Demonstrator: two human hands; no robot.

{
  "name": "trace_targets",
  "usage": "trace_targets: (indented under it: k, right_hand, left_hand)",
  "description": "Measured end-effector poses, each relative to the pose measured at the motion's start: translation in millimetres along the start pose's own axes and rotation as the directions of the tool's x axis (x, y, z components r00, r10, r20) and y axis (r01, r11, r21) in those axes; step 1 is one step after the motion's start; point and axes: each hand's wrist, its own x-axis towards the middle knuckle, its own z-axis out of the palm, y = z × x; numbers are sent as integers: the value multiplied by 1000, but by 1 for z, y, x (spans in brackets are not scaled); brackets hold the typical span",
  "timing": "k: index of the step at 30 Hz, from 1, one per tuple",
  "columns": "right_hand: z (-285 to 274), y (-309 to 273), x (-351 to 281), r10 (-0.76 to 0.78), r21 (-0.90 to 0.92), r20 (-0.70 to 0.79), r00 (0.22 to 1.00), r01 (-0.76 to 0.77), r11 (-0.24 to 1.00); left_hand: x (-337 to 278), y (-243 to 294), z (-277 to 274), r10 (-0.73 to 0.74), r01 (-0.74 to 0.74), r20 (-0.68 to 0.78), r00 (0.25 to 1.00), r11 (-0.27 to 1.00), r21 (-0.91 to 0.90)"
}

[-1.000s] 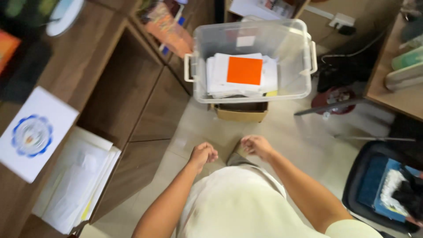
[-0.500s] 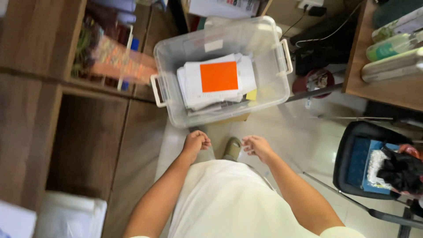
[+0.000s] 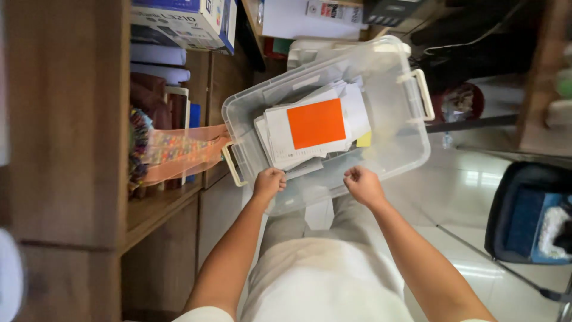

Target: The person repeatedly takes stacks of papers and folders from a clear plastic storage bin on the floor, walks to a wooden desk, and places them on the surface. The person handles various paper sizes and colors, including white sheets and an orange folder, moving them between the bin and the desk.

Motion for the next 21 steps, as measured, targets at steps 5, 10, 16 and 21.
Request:
trace_targets:
  k: [5, 10, 16, 21]
  right_hand:
    - [29, 18, 129, -232, -228, 93, 968, 248, 942]
    - [55, 23, 246, -430, -224, 165, 887, 459, 860]
    - [72, -27, 310, -503, -392, 262, 824, 567, 725]
    - [77, -55, 309, -349, -572, 389, 853, 520, 634]
  left_hand:
    - [66, -33, -1, 6, 1, -115, 993, 998, 64]
    - [116, -87, 37, -138, 123, -247, 959, 990, -74]
    - [141, -97, 105, -436, 269, -127, 891, 733, -624]
    - [164, -91, 156, -399, 175, -147, 905, 666, -725]
